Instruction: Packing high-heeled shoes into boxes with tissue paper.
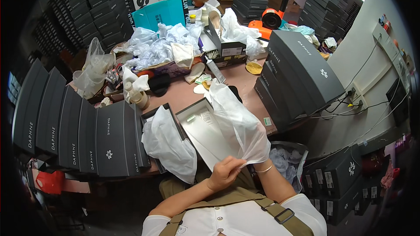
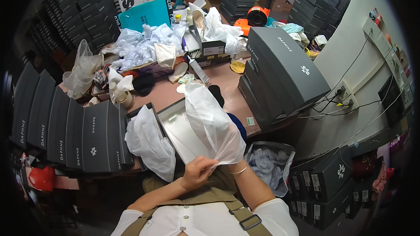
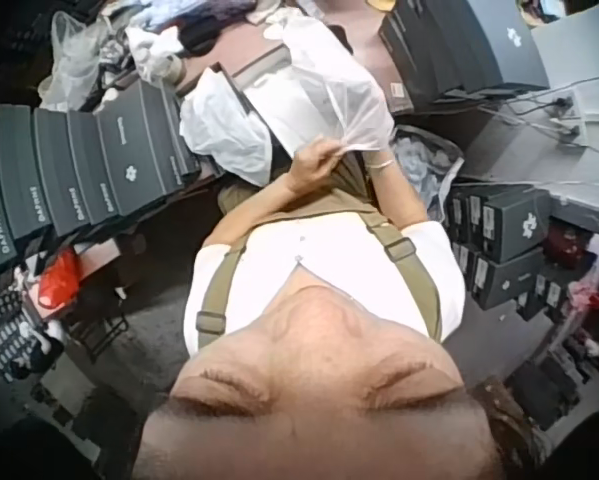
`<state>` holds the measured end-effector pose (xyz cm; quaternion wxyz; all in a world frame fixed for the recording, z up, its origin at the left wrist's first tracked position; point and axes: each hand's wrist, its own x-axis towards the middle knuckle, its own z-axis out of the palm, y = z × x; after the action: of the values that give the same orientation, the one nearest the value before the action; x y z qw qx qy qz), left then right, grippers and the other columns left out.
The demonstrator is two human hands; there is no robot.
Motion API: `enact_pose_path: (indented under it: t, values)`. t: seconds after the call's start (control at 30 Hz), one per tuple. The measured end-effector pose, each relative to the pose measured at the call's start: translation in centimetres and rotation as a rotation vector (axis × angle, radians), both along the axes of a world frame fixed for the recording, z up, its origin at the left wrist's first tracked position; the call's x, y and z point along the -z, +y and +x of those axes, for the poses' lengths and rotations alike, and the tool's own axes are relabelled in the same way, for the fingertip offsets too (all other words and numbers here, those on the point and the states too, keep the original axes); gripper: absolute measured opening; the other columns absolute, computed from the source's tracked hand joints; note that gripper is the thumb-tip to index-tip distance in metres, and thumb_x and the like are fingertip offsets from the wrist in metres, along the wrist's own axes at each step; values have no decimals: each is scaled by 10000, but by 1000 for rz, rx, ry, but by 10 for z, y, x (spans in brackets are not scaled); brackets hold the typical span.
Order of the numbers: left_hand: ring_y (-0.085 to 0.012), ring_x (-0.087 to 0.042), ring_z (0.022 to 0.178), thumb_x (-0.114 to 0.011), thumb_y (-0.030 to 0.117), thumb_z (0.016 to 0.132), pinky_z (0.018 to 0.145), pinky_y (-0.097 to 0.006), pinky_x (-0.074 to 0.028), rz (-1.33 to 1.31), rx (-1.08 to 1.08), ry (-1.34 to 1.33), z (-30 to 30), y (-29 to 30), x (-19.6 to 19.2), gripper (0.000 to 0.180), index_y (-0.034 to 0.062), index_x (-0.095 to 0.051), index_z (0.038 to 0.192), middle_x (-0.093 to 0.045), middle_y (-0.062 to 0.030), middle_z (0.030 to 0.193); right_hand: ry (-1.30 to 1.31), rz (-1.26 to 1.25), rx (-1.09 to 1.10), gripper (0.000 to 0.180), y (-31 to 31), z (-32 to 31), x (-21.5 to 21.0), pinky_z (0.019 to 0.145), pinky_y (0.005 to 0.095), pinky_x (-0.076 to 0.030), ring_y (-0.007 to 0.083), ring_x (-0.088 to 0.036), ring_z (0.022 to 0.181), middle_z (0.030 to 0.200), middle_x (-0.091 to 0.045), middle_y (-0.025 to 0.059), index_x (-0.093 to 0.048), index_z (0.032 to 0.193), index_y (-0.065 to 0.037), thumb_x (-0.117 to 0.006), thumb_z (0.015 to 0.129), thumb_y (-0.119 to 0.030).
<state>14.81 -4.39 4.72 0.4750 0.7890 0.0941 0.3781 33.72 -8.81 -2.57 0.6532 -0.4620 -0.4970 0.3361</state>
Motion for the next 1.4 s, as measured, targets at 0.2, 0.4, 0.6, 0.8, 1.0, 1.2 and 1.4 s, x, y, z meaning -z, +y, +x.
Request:
enact_pose_path:
  t: [0.2, 0.4, 0.6, 0.8, 1.0, 1.2, 1.4]
  values:
    - [-269, -619, 673, -683, 36, 768, 561, -325, -505, 210, 151, 8, 12, -12, 4, 382, 56, -599, 1140, -598, -111, 857, -672, -357, 314, 395, 20, 31, 31, 967, 333, -414, 222, -517, 1119, 1244, -501, 134, -418, 1302, -11, -474, 957, -193]
    - [-346, -488, 1136, -741, 279, 768, 983, -508, -376, 400, -126, 242, -44, 8, -6, 577, 72, -524, 1261, -499, -176, 1210, -1282, -746, 392, 306, 44, 128, 34, 811, 370, -517, 271, -638, 928, 1030, -636, 182, -575, 1142, 16, -536, 911, -181]
    - [-316, -511, 1095, -726, 152, 759, 997, -505, -338, 299, -711, 570, -136, 32, 61, 297, 50, -592, 1004, -547, -131, 1115, -1269, -416, -166, 271, 56, -38, -118, 743, 412, -513, 340, -633, 876, 965, -638, 177, -610, 1063, -57, -650, 801, -116]
    - [-305, -595, 888, -626, -29, 770, 780, -359, -489, 28, -856, 193, -168, 50, 25, 154, 5, -582, 914, -600, -143, 933, -1150, -101, -438, 749, 125, -135, -77, 989, 482, -391, 380, -500, 1175, 1229, -548, 195, -379, 1415, -161, -726, 754, -218]
    - [-213, -562, 1029, -587, 238, 917, 926, -352, -439, -616, -785, -227, -206, 40, 48, 281, 20, -573, 1094, -585, -89, 1101, -983, 55, -375, 287, 168, -166, -96, 684, 432, -507, 355, -632, 799, 845, -648, 175, -605, 1073, -54, -560, 790, -45]
    - [-257, -415, 1302, -376, 654, 915, 1078, -429, -328, -1710, -171, -759, -197, 28, 63, 757, 42, -443, 1355, -522, -116, 1329, -884, 202, -723, 218, 184, -195, -176, 780, 418, -497, 374, -623, 839, 868, -639, 194, -618, 1014, -3, -538, 812, -17]
    - [-317, -545, 1160, -530, 502, 884, 1005, -451, -432, -1652, -221, -764, -179, 74, 75, 667, 55, -420, 1367, -534, -144, 1308, -811, -68, -1028, 190, 118, -154, -170, 743, 385, -491, 335, -613, 789, 856, -625, 161, -649, 956, -14, -551, 794, -23]
